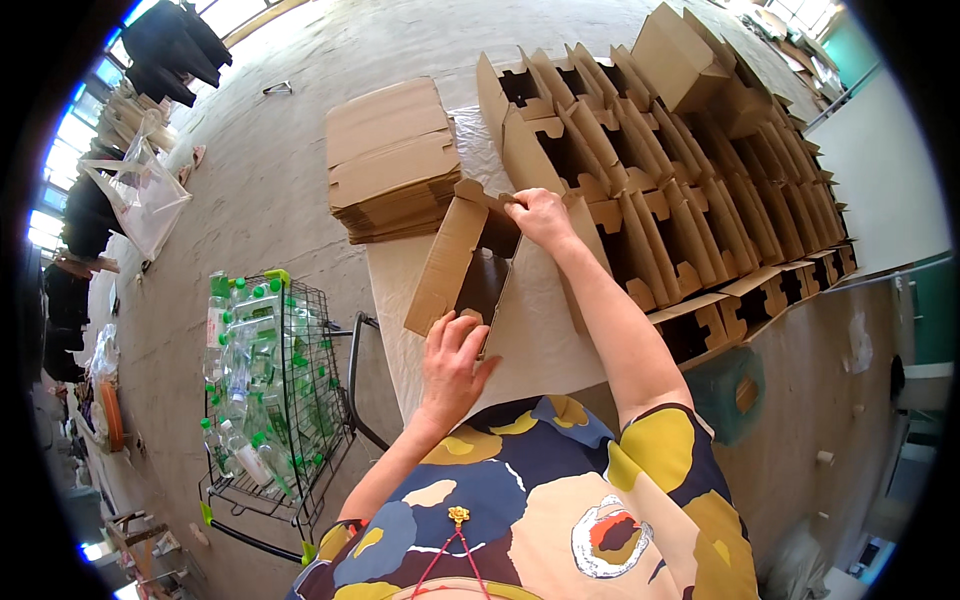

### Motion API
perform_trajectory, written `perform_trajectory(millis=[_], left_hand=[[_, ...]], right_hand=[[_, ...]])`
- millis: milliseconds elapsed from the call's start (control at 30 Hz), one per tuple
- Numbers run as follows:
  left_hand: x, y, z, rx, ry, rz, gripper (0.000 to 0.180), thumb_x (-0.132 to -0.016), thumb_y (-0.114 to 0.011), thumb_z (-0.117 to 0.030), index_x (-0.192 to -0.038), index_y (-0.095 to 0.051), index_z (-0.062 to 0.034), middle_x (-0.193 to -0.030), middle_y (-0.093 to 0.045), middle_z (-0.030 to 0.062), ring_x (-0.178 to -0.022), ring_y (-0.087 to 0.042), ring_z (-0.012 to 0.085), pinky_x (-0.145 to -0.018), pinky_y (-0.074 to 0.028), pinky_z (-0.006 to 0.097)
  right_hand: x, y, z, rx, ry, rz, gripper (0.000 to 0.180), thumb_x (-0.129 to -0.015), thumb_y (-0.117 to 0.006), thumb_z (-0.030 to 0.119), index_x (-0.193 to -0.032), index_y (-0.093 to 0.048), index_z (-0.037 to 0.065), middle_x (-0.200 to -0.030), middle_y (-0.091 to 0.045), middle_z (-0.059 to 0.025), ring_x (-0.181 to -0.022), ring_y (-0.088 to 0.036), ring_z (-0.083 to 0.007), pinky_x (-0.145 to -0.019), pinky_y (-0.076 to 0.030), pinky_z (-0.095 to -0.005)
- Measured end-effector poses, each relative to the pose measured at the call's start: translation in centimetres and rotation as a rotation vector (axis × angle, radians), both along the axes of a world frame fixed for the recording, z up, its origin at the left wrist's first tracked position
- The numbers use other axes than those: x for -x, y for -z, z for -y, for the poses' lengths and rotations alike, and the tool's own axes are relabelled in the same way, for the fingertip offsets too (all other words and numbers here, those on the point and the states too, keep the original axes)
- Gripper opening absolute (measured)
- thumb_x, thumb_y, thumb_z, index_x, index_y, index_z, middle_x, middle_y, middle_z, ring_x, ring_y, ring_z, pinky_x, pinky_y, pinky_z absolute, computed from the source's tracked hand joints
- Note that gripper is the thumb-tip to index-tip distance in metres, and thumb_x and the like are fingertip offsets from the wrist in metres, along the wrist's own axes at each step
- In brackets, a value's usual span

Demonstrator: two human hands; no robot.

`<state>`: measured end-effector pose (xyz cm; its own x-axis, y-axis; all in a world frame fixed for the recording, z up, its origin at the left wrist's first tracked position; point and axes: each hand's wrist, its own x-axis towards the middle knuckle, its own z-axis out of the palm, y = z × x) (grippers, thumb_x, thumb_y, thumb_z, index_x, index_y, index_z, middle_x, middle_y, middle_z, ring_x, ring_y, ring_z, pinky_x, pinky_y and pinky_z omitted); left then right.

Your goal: The person takes flat cardboard sheets from a stack and folds them into three-dimensional boxes by hand, placing each completed box into a larger grid arrangement on a table.

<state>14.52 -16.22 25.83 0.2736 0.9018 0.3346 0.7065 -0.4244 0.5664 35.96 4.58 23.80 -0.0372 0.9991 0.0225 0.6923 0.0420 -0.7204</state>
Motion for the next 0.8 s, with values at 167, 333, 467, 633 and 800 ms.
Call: perform_trajectory(millis=[167, 333, 467, 633, 800], left_hand=[[4.7, -0.9, -1.8, 0.008, 0.004, 0.219, 0.032, -0.072, -0.071, 0.013, -0.101, -0.07, -0.0008, -0.116, -0.065, 0.0125, -0.119, -0.061, 0.0348, -0.094, -0.055, 0.041], [9.7, -1.4, -2.9, 0.263, 0.033, 0.315, 0.025, -0.074, -0.07, 0.015, -0.092, -0.069, -0.0016, -0.109, -0.063, 0.009, -0.097, -0.068, 0.0251, -0.08, -0.057, 0.034], [9.5, -1.8, -3.3, 0.176, 0.094, 0.207, 0.015, -0.08, -0.079, -0.009, -0.093, -0.071, -0.0049, -0.106, -0.067, 0.0079, -0.096, -0.068, 0.0266, -0.078, -0.056, 0.036], [8.0, -2.5, -4.2, 0.216, 0.022, 0.097, 0.023, -0.09, -0.074, -0.03, -0.095, -0.073, -0.0081, -0.102, -0.072, 0.0058, -0.092, -0.07, 0.0279, -0.08, -0.055, 0.036], [8.3, -1.7, -5.3, 0.246, -0.018, 0.077, 0.028, -0.093, -0.071, -0.039, -0.094, -0.073, -0.0112, -0.092, -0.071, 0.0052, -0.08, -0.07, 0.0289, -0.07, -0.054, 0.039]], right_hand=[[-1.4, -2.1, 2.8, 0.14, 0.068, 0.051, 0.022, -0.08, -0.066, 0.021, -0.086, -0.073, 0.001, -0.087, -0.071, -0.0216, -0.083, -0.071, -0.0352, -0.081, -0.055, -0.0442], [-0.9, -1.9, 10.0, 0.214, 0.054, -0.013, 0.026, -0.077, -0.064, 0.02, -0.088, -0.07, -0.003, -0.084, -0.07, -0.0237, -0.082, -0.07, -0.0366, -0.079, -0.055, -0.0444], [-0.7, -2.5, 11.4, 0.245, 0.051, 0.049, 0.025, -0.079, -0.064, 0.021, -0.089, -0.066, -0.002, -0.085, -0.071, -0.0217, -0.084, -0.07, -0.0365, -0.078, -0.054, -0.046], [-0.4, -2.3, 10.2, 0.353, 0.089, -0.193, 0.042, -0.099, -0.058, 0.037, -0.079, -0.065, 0.001, -0.066, -0.068, -0.0138, -0.066, -0.07, -0.0282, -0.07, -0.053, -0.0424], [-0.9, -0.5, 10.0, 0.196, 0.091, -0.077, 0.044, -0.098, -0.056, 0.037, -0.078, -0.065, -0.001, -0.074, -0.067, -0.0213, -0.073, -0.067, -0.0378, -0.07, -0.052, -0.0466]])
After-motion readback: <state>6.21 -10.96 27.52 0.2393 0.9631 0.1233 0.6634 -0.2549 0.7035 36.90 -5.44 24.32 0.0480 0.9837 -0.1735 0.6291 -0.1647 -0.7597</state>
